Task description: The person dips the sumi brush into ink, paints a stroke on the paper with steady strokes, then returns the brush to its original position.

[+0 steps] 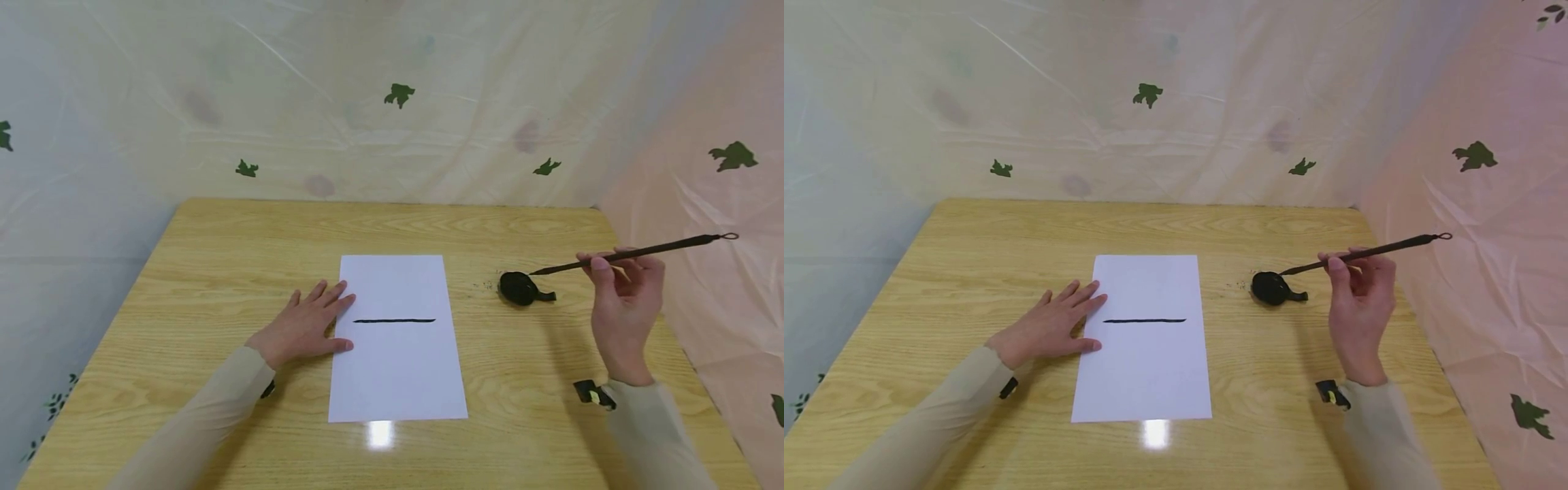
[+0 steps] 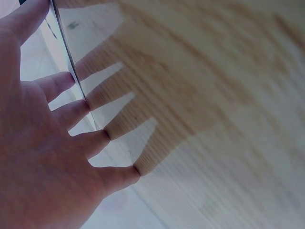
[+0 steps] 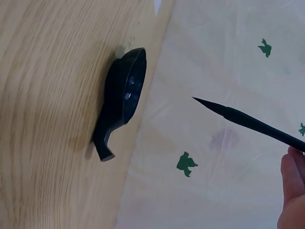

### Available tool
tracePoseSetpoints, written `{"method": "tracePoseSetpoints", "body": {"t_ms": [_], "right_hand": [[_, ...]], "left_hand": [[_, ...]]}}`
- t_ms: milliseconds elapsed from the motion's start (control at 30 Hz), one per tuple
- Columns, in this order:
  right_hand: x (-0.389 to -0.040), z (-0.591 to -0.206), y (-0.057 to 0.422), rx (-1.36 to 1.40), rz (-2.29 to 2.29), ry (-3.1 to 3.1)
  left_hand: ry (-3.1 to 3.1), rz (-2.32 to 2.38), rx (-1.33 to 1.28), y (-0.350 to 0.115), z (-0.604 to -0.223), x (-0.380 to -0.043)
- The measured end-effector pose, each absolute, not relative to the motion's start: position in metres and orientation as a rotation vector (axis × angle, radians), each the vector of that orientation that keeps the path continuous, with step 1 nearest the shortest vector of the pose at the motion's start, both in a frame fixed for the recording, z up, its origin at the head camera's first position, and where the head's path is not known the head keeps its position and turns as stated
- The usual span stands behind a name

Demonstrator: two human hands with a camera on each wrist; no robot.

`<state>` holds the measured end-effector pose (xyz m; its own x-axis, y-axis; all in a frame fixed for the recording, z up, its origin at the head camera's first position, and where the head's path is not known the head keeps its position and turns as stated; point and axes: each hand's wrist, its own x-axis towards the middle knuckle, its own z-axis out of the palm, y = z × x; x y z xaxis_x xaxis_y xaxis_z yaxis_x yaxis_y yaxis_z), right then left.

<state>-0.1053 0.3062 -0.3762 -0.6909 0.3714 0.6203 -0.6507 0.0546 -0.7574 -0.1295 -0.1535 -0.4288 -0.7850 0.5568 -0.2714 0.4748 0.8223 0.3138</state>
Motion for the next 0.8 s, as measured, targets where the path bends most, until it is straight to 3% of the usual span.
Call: {"method": "tracePoseSetpoints", "body": {"t_ms": [500, 800], "right_hand": [[-0.099, -0.391, 0.323, 0.247, 1.007, -2.135], [-0.099, -0.403, 0.324, 0.525, 0.779, -2.145]], "left_hand": [[2.660, 0.323, 0.771, -0.153, -0.430, -0.130], [2.663, 0.317, 0.771, -0.153, -0.429, -0.130]]}}
